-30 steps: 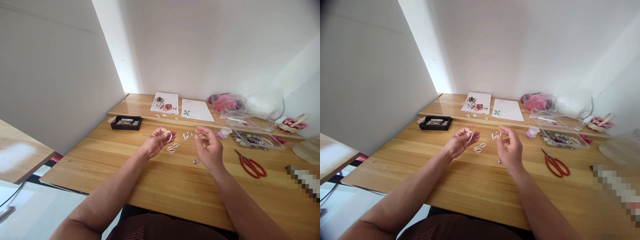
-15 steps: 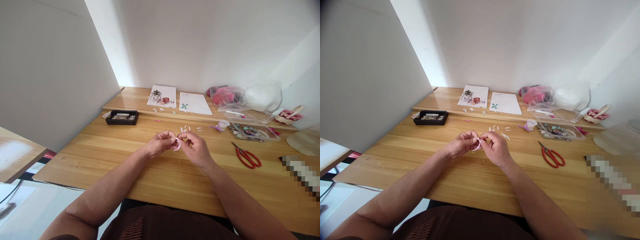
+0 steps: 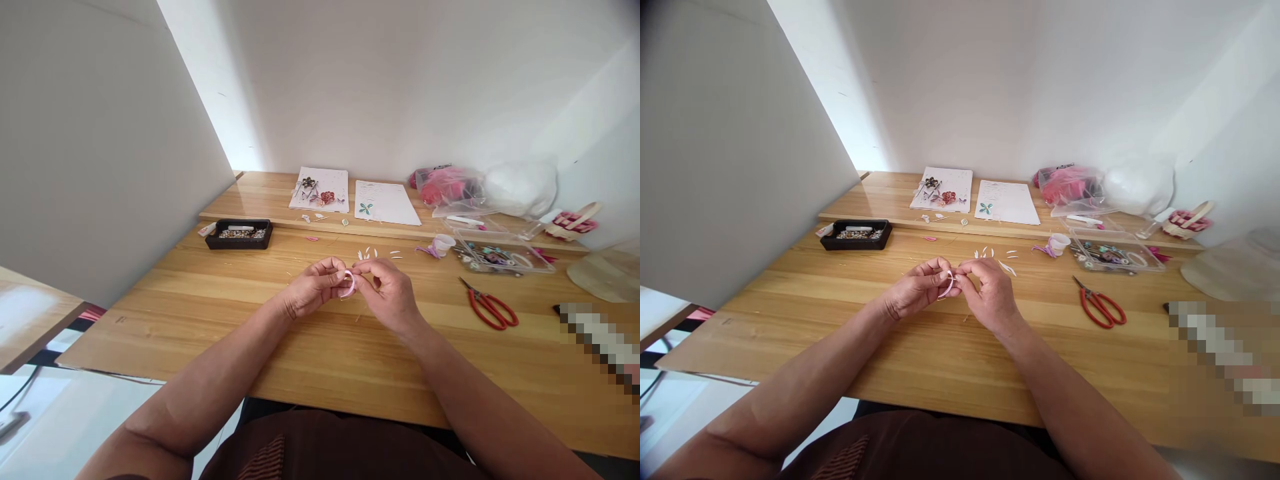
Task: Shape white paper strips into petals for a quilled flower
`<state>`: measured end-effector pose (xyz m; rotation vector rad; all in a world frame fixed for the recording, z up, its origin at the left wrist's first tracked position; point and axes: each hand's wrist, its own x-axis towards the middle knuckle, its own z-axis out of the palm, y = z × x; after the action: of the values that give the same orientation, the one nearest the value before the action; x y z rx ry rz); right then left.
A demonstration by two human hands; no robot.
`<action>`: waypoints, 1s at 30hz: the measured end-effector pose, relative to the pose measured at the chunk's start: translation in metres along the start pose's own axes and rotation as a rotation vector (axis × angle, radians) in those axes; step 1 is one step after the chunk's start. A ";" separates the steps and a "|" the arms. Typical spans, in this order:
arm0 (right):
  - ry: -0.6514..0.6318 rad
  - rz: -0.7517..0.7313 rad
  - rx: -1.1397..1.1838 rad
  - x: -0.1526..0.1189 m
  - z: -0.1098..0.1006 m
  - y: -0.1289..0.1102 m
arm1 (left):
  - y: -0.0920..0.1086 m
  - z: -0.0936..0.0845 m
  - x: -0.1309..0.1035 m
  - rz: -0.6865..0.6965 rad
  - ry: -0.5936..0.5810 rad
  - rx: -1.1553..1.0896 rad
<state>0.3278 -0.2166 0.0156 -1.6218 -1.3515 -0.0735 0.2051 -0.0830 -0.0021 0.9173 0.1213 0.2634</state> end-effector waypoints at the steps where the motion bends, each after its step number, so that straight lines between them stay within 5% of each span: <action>1: 0.000 0.002 0.011 0.000 0.000 0.001 | 0.000 0.000 0.000 -0.002 0.004 0.001; 5: 0.001 0.040 0.047 0.001 -0.001 0.002 | -0.001 0.000 -0.001 -0.022 -0.002 0.011; 11: -0.052 0.306 0.275 0.003 -0.002 0.003 | 0.000 -0.001 0.000 0.003 0.037 0.089; 19: -0.153 0.654 0.723 0.002 0.005 -0.005 | 0.002 0.002 0.003 0.176 0.186 0.303; 30: -0.172 0.856 0.977 -0.012 0.023 -0.015 | 0.000 0.004 0.005 0.457 0.428 0.615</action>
<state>0.3002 -0.2110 0.0060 -1.1995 -0.5171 1.0815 0.2109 -0.0843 0.0003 1.4876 0.4043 0.8811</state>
